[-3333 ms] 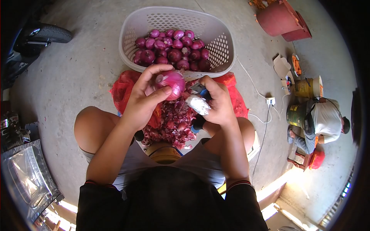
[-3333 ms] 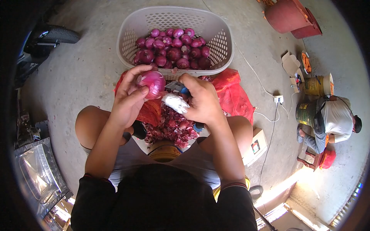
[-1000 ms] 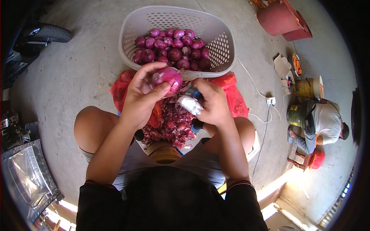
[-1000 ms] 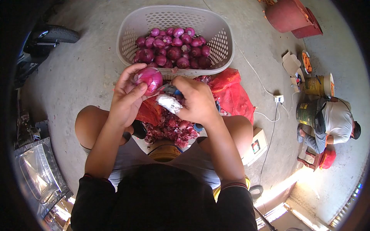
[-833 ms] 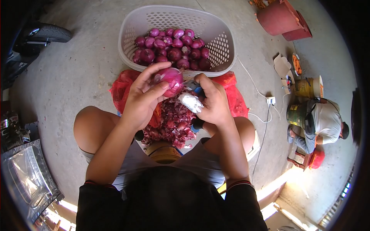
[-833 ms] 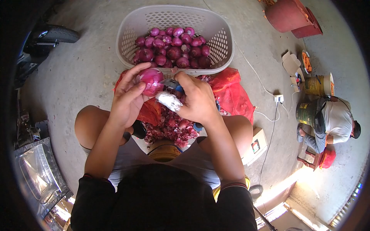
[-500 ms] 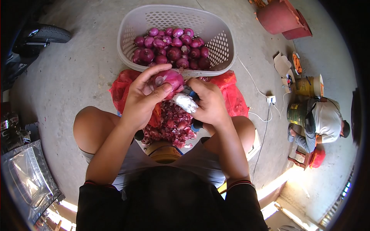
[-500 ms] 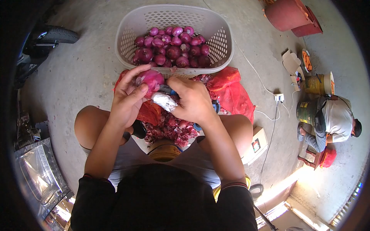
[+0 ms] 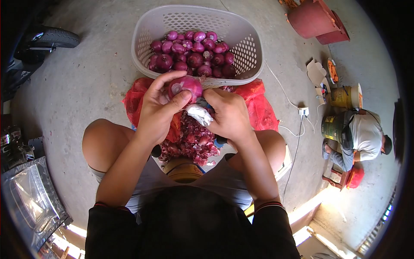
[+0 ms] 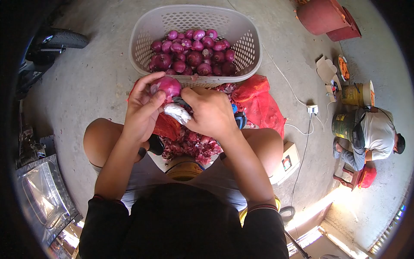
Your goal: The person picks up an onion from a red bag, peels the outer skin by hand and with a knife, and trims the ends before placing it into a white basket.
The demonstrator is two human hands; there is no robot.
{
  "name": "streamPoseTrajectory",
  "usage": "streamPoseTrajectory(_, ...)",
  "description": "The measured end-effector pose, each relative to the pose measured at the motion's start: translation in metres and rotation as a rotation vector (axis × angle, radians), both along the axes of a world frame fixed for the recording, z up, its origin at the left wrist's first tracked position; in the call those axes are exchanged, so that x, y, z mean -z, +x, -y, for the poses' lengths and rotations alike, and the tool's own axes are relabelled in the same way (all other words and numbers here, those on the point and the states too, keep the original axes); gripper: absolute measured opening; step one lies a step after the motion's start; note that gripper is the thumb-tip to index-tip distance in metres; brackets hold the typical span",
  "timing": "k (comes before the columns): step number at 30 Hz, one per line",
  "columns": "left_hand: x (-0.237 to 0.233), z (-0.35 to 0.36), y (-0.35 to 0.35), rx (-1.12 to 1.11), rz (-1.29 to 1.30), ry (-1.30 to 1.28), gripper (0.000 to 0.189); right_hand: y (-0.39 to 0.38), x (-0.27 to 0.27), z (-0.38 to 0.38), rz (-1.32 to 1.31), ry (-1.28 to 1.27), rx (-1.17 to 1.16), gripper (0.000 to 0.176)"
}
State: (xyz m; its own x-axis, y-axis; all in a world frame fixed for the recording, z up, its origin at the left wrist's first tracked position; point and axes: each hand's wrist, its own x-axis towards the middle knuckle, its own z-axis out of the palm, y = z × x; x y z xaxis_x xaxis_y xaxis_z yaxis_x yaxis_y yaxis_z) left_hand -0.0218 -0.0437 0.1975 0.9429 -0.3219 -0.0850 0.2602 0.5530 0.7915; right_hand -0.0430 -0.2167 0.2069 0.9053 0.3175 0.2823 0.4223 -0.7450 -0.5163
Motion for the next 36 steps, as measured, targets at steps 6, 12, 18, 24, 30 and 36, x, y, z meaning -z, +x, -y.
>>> streamPoseTrajectory(6, 0.001, 0.0, 0.001, -0.033, -0.039, 0.02, 0.037, -0.002, -0.002, -0.005, -0.003, -0.013, 0.008, 0.026)
streamPoseTrajectory(12, 0.002, -0.001, 0.002, -0.05, -0.089, 0.02, 0.037, -0.004, -0.006, -0.001, -0.024, -0.145, -0.045, 0.029)
streamPoseTrajectory(18, 0.003, -0.005, 0.005, -0.036, -0.088, 0.051, 0.036, -0.005, -0.007, 0.001, -0.102, -0.097, -0.144, 0.031)
streamPoseTrajectory(24, 0.007, -0.006, 0.003, -0.044, -0.131, 0.026, 0.024, -0.006, -0.002, 0.016, -0.175, 0.131, 0.009, 0.039)
streamPoseTrajectory(30, 0.01, -0.01, 0.005, -0.048, -0.327, -0.092, 0.026, -0.007, -0.004, 0.022, -0.239, 0.172, -0.002, 0.047)
streamPoseTrajectory(36, 0.012, -0.015, 0.012, 0.099, -0.438, -0.191, 0.033, -0.008, 0.013, 0.02, -0.196, 0.344, -0.015, 0.046)
